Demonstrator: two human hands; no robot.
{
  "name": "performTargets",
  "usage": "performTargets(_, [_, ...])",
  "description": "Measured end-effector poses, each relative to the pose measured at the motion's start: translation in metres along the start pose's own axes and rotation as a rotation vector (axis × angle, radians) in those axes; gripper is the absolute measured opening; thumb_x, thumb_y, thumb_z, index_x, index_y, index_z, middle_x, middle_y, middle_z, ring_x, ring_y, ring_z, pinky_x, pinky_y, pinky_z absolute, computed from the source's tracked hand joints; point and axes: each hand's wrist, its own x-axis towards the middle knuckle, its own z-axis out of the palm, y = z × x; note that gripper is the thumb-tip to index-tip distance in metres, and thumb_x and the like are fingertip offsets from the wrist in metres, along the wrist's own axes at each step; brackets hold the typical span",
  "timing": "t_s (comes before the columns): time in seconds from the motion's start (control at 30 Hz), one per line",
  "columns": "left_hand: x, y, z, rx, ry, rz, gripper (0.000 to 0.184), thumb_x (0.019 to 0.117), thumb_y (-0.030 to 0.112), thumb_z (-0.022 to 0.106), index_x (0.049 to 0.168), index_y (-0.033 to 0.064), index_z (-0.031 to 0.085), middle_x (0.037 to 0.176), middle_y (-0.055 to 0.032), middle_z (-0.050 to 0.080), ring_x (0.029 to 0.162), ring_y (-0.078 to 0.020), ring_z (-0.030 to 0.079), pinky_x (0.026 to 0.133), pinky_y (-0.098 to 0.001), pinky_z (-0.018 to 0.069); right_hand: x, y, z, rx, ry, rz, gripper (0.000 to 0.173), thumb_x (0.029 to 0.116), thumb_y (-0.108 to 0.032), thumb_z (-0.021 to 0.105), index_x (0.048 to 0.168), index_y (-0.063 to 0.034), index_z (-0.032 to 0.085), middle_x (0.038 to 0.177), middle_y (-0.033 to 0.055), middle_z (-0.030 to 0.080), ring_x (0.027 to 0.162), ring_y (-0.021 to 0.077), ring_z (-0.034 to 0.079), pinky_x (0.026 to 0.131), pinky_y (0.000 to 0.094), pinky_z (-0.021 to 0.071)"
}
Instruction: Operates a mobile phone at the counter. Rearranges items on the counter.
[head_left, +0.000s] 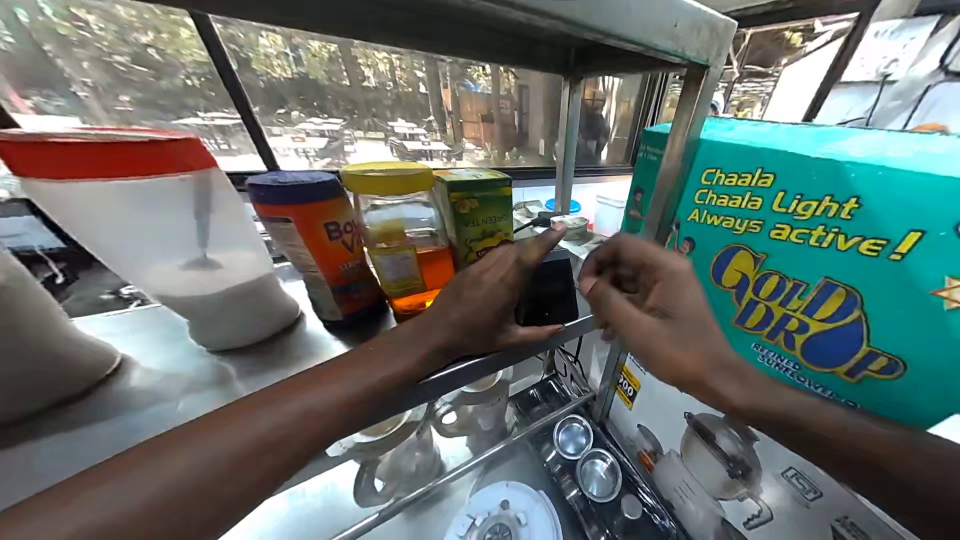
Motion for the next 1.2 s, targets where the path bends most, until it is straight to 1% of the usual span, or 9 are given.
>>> performTargets(0.07, [0.0,0.0,0.0,-0.029,-0.002,0.009,0.111,0.0764,0.053,0.082,0.16,0.0079,0.025,0.142,-0.0155,0.057,0.127,-0.0257,0.059,0.106,-0.0417,0.0512,-0.013,0.032,0.01,-0.093,0.016,0.066,0.009,0.0974,-0.011,0.06,0.104,-0.0076,0.066,0.082,0.0017,0.067,0.061,0.011,0.064,0.051,0.0286,0.057])
performTargets(0.13, [0.001,-0.001,0.0,-0.055,-0.005,0.025,0.111,0.0761,0.053,0.082,0.16,0.0075,0.026,0.143,-0.0145,0.057,0.127,-0.0245,0.059,0.107,-0.0411,0.0515,-0.024,0.049,0.015,-0.091,0.006,0.145,0.01,0.1013,-0.012,0.058,0.107,-0.0084,0.065,0.087,0.0037,0.069,0.061,0.0144,0.067,0.051,0.0312,0.0595])
performTargets(0.23, [-0.001,-0.002,-0.001,-0.076,-0.021,0.03,0.111,0.0764,0.056,0.081,0.16,0.0085,0.026,0.138,-0.0126,0.06,0.122,-0.0232,0.062,0.103,-0.0407,0.0537,-0.036,0.057,0.025,0.006,-0.048,0.253,0.014,0.105,-0.016,0.056,0.114,-0.0085,0.064,0.094,0.0058,0.073,0.073,0.0192,0.074,0.061,0.0369,0.0662])
performTargets(0.33, [0.0,-0.002,-0.002,-0.071,-0.045,0.022,0.111,0.0758,0.057,0.081,0.16,0.0087,0.027,0.136,-0.0121,0.062,0.119,-0.0231,0.063,0.101,-0.0398,0.0538,-0.04,0.06,0.029,0.092,-0.048,0.258,0.016,0.1057,-0.013,0.056,0.118,-0.0049,0.062,0.096,0.0088,0.075,0.078,0.0203,0.076,0.068,0.0363,0.0672])
performTargets(0.53, [0.004,0.002,-0.003,-0.083,-0.067,0.035,0.109,0.0755,0.054,0.083,0.158,0.0077,0.029,0.137,-0.013,0.06,0.122,-0.0241,0.061,0.104,-0.039,0.052,-0.038,0.063,0.028,0.153,-0.005,0.226,0.011,0.1033,-0.007,0.059,0.111,-0.0013,0.064,0.09,0.0122,0.074,0.075,0.0212,0.076,0.067,0.0349,0.0668])
performTargets(0.87, [0.002,-0.001,-0.001,-0.129,-0.072,-0.008,0.112,0.0745,0.058,0.082,0.16,0.0096,0.027,0.136,-0.0087,0.061,0.12,-0.0207,0.061,0.102,-0.0396,0.0531,-0.035,0.062,0.027,0.268,0.007,0.288,0.011,0.1039,-0.006,0.058,0.11,0.0007,0.064,0.092,0.0161,0.075,0.077,0.0257,0.077,0.07,0.039,0.0672])
performTargets(0.97, [0.001,-0.004,0.001,-0.204,-0.071,-0.055,0.117,0.0732,0.057,0.084,0.161,0.0105,0.022,0.135,-0.0073,0.062,0.12,-0.0162,0.063,0.102,-0.038,0.0552,-0.036,0.065,0.026,0.24,0.041,0.233,0.016,0.103,-0.007,0.06,0.118,-0.0021,0.063,0.094,0.014,0.074,0.076,0.0247,0.076,0.069,0.0386,0.0672])
performTargets(1.07, [0.0,-0.004,-0.001,-0.262,-0.069,-0.137,0.12,0.0721,0.055,0.086,0.162,0.0135,0.019,0.131,-0.0041,0.064,0.11,-0.0105,0.067,0.091,-0.035,0.0608,-0.037,0.07,0.026,0.062,0.055,0.055,0.03,0.1007,-0.009,0.064,0.13,-0.0075,0.061,0.1,0.0075,0.073,0.077,0.0189,0.075,0.066,0.0354,0.0671])
performTargets(1.2, [0.0,-0.005,0.0,-0.313,-0.046,-0.192,0.121,0.0715,0.05,0.088,0.163,0.0163,0.016,0.13,-0.0037,0.064,0.109,-0.01,0.068,0.091,-0.0353,0.0613,-0.039,0.078,0.029,-0.074,0.054,-0.127,0.033,0.098,-0.006,0.066,0.131,-0.0066,0.065,0.116,0.0055,0.072,0.086,0.0134,0.074,0.071,0.0312,0.0662])
